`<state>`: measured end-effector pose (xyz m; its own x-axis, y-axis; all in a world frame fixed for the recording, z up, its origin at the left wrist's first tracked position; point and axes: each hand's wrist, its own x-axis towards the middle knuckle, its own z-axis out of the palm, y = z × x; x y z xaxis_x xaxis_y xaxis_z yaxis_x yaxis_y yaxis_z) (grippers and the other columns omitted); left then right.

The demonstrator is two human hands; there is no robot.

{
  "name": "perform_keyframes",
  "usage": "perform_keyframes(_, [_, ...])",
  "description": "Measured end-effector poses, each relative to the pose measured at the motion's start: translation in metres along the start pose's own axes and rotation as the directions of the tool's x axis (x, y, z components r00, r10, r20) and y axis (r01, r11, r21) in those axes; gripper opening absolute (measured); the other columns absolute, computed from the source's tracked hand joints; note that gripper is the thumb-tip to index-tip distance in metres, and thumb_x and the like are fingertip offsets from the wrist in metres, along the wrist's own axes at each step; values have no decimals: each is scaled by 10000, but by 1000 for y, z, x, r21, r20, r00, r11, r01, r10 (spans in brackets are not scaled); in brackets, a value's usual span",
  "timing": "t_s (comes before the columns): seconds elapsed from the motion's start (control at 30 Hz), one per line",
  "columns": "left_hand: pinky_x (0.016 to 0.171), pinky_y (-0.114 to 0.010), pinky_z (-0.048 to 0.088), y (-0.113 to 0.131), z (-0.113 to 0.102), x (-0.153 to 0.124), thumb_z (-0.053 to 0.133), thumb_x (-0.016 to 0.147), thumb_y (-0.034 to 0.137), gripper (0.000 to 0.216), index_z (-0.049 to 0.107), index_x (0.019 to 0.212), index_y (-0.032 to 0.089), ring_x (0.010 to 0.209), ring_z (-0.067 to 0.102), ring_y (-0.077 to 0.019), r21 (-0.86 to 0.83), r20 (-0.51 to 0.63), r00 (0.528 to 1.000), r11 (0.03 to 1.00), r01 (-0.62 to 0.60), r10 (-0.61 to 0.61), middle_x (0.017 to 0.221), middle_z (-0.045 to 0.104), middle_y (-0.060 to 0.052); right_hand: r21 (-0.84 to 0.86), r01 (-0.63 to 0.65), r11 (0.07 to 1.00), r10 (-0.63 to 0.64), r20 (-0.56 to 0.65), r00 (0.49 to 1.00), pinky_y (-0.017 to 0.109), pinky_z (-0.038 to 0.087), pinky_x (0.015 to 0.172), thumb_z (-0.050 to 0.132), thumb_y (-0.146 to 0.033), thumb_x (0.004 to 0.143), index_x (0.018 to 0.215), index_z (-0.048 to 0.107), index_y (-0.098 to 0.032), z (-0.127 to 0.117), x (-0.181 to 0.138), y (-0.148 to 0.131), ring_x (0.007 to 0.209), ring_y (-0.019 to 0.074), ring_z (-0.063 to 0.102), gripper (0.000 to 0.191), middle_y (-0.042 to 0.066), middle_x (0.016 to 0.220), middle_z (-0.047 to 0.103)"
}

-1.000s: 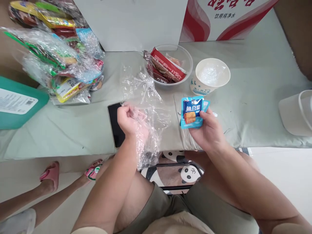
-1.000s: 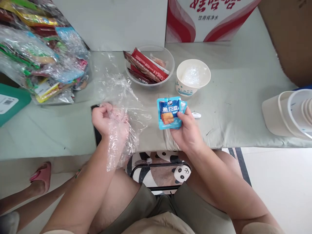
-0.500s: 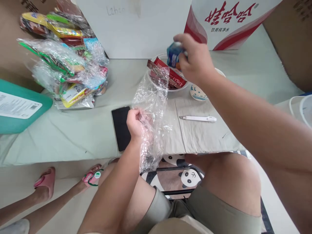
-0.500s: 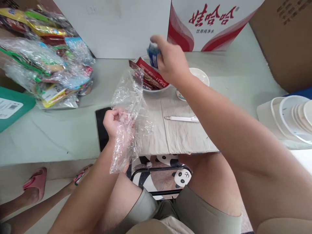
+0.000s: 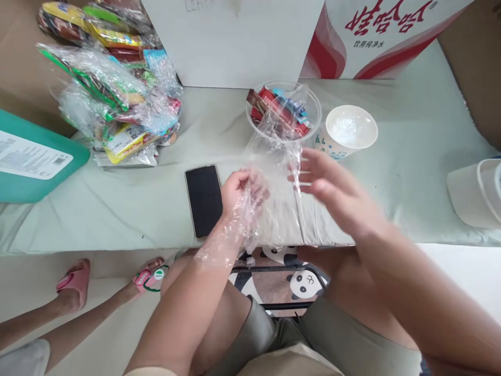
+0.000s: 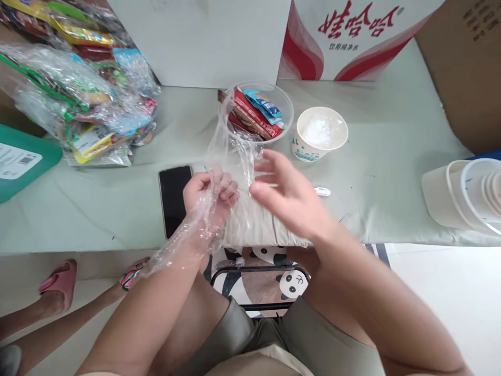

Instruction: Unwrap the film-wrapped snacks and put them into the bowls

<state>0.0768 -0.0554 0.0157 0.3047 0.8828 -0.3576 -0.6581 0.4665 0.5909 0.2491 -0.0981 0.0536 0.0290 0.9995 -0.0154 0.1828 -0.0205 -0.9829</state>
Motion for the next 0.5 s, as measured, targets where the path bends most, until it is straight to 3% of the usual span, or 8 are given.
perform_keyframes(0.07, [456, -226, 290, -9, 1, 2, 540, 796, 178, 234, 442, 584, 195, 456, 343, -79, 145, 3, 999, 989, -37, 37, 547, 360, 28, -12, -82, 997, 82, -19, 996, 404, 649, 811, 766, -601, 810, 1388, 607, -225, 10, -17, 12, 979, 255, 771, 707, 128, 1248, 761])
perform_keyframes(0.17, [480, -235, 335, -23, 0, 6, 618, 785, 230, 24, 601, 791, 213, 498, 443, -95, 317, -34, 999, 949, 1, 10, 621, 489, 33, -113, -176, 978, 155, -169, 973, 417, 642, 764, 697, -460, 893, 1361, 630, -184, 13, -23, 25, 741, 213, 764, 548, 94, 982, 811])
perform_keyframes(0.2, [490, -236, 350, -25, -2, 7, 645, 795, 263, 88, 611, 868, 229, 518, 469, -99, 336, -69, 997, 942, 6, 18, 661, 513, 38, -135, -194, 972, 162, -215, 963, 412, 639, 751, 659, -434, 918, 1327, 657, -171, 10, -22, 29, 688, 202, 751, 487, 70, 880, 805])
perform_keyframes(0.3, [547, -241, 406, -25, -9, 10, 681, 835, 382, 176, 572, 882, 253, 617, 533, -112, 389, -126, 971, 910, -141, 204, 765, 541, 29, -142, -229, 963, 174, -323, 930, 345, 615, 647, 597, -409, 955, 1220, 727, -152, -2, -21, 38, 587, 168, 711, 392, 32, 714, 759])
perform_keyframes(0.4, [648, -273, 462, -15, -11, 4, 634, 884, 493, 293, 573, 757, 236, 719, 563, -146, 531, 34, 921, 774, -345, 388, 788, 565, -8, -138, -257, 956, 177, -428, 886, 278, 550, 517, 607, -408, 956, 1095, 774, -147, -14, -23, 40, 480, 139, 645, 339, 5, 600, 697])
perform_keyframes(0.5, [833, -350, 517, -11, -2, -9, 644, 859, 623, 426, 677, 739, 216, 912, 637, -219, 732, 289, 907, 540, -415, 306, 963, 672, -79, -182, -279, 943, 151, -513, 845, 251, 511, 464, 636, -393, 940, 1000, 792, -157, -19, -25, 37, 422, 126, 596, 290, -20, 512, 632])
